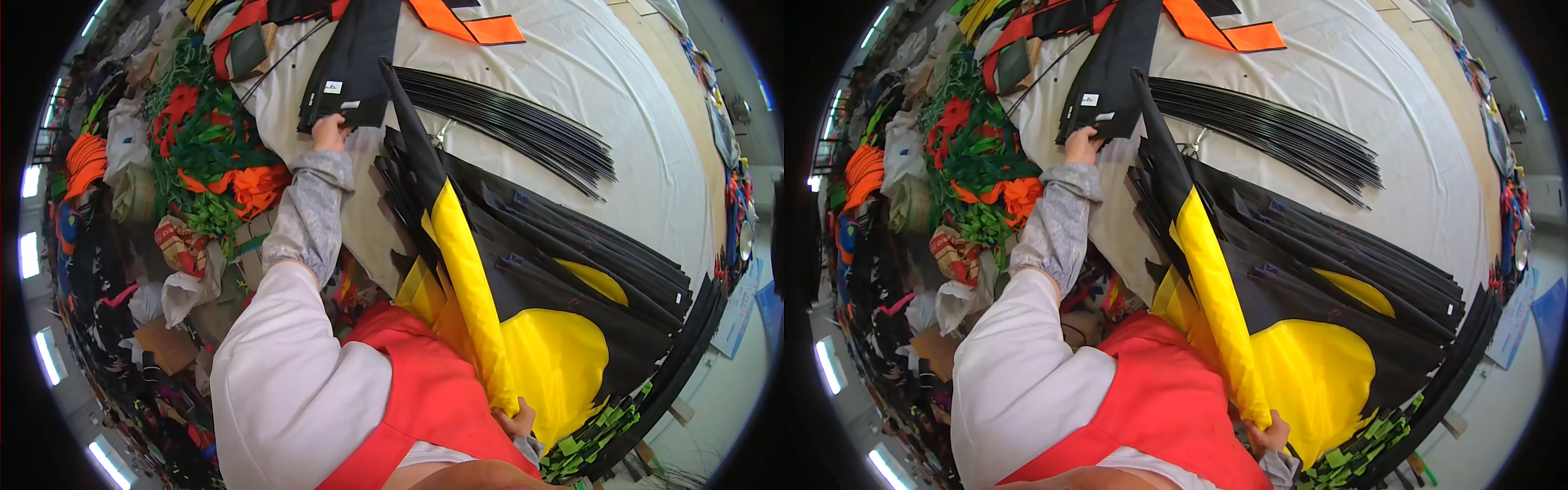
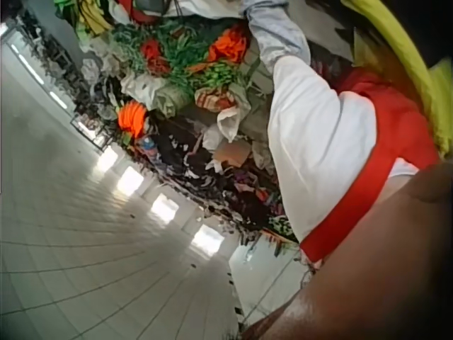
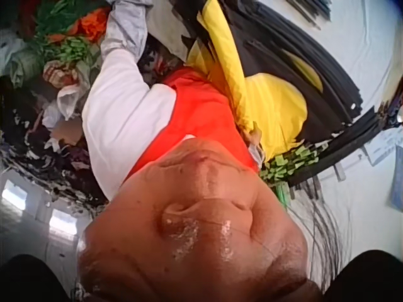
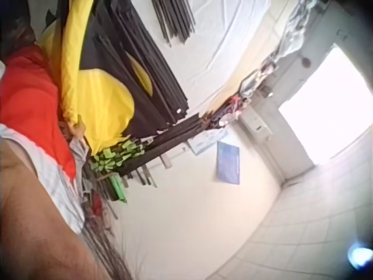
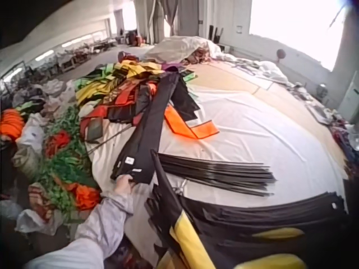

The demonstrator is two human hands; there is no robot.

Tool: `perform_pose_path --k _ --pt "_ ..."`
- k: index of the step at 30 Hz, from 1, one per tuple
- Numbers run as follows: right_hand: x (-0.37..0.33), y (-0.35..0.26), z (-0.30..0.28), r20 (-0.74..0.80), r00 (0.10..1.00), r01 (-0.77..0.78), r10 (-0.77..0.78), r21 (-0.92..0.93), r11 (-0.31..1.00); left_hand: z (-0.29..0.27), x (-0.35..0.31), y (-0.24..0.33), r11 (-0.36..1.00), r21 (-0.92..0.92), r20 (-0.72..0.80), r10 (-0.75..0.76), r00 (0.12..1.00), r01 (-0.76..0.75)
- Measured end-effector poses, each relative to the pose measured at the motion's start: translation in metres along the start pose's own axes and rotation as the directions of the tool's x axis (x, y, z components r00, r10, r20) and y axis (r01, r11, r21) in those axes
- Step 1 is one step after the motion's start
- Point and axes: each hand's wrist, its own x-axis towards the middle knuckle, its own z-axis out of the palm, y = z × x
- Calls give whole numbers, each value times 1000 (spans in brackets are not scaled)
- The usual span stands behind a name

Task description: The person packs kites by inserting ribbons and rods into the folded kite fabric, rolling the fabric, and sliding the kites into black sleeves by hand.

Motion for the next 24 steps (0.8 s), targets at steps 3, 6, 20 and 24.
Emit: perform_pose_path --k 3,6,20,24 --pt "-9 -34 -16 -5 1000 17 -17 -56 998 26 13 39 930 257 145 231 962 -262" --pt "-30 -40 -22 -46 998 35 -38 -55 998 70 6 65 940 277 150 161 976 -197" --pt "-128 34 -11 -229 970 35 -82 -202 979 139 -18 40 304 743 276 672 687 -596" --pt "-118 23 -19 -60 994 -99 91 -145 984 100 -63 19 206 576 572 590 570 -791"
